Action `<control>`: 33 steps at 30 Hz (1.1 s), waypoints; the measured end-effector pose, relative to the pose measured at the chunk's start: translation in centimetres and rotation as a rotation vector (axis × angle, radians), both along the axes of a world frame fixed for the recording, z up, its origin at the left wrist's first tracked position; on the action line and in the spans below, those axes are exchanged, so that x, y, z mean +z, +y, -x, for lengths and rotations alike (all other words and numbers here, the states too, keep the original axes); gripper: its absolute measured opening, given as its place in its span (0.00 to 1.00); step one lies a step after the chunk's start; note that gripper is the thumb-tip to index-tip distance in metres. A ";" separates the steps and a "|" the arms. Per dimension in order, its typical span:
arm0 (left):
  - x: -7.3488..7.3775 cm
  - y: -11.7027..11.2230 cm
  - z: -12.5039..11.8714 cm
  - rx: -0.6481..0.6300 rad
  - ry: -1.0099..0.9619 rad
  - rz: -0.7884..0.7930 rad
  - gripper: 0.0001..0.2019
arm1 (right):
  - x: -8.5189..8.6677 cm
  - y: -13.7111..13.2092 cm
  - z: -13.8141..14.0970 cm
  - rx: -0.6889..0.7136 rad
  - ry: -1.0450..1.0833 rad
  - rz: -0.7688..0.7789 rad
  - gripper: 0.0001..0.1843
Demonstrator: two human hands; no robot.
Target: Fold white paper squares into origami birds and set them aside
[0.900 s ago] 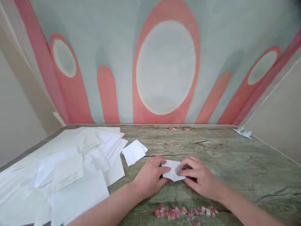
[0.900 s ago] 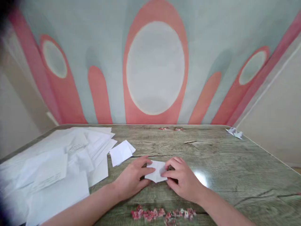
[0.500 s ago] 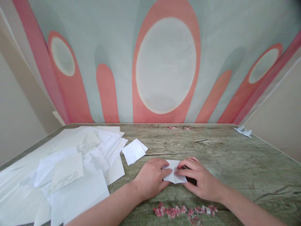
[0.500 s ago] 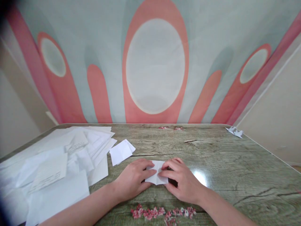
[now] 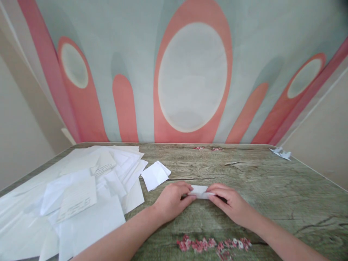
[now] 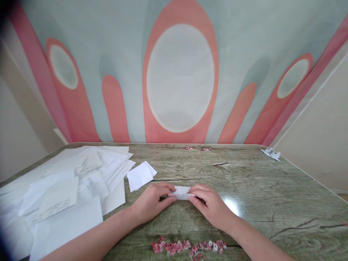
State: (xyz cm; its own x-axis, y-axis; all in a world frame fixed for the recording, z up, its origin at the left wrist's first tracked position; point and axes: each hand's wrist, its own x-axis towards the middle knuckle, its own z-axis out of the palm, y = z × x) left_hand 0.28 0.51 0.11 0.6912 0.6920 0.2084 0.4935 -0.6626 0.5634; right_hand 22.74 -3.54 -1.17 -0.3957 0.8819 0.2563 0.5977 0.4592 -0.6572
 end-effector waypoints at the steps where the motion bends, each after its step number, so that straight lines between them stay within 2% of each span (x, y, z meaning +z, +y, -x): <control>1: 0.0 0.1 -0.1 0.017 -0.025 0.016 0.12 | -0.1 0.2 0.1 -0.036 0.030 0.021 0.12; 4: -0.3 0.5 -0.3 0.079 -0.049 0.020 0.15 | -0.2 0.7 0.3 -0.131 0.062 0.063 0.15; 7: -0.5 0.9 -0.4 0.176 -0.071 0.029 0.11 | -0.3 1.2 0.4 -0.166 0.041 0.078 0.15; 10: -0.2 0.5 -0.5 0.230 -0.118 -0.004 0.17 | -0.3 1.4 0.4 -0.174 0.026 0.085 0.15; 13: 0.9 -1.3 -1.0 0.186 0.009 -0.236 0.18 | -0.2 1.6 0.4 -0.184 0.030 0.089 0.15; 16: 1.4 -3.7 -1.8 0.084 0.185 -0.340 0.22 | -0.1 1.7 0.4 -0.169 0.051 0.092 0.14; 18: 1.1 -4.9 -2.3 0.033 0.267 -0.335 0.31 | -0.1 1.7 0.3 -0.160 0.061 0.089 0.15; 20: 0.8 -5.4 -2.5 0.002 0.323 -0.298 0.35 | -0.2 1.8 0.2 -0.171 0.063 0.081 0.15; 23: 0.5 -5.2 -2.4 -0.013 0.365 -0.229 0.37 | -0.3 1.8 0.1 -0.203 0.059 0.073 0.15; 29: 1.0 -5.1 -2.1 -0.036 0.376 -0.133 0.37 | -0.9 2.1 -0.2 -0.231 0.072 0.087 0.12; 33: 1.0 -5.1 -2.1 -0.031 0.381 -0.114 0.38 | -1.6 2.3 -0.7 -0.227 0.199 0.227 0.05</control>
State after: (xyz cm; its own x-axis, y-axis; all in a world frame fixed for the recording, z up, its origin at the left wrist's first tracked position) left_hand 2.43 -4.61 1.07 0.7539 0.6570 0.0068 0.6320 -0.7280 0.2656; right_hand 23.43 -1.22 -2.76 -0.1461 0.9845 0.0969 0.5178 0.1596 -0.8405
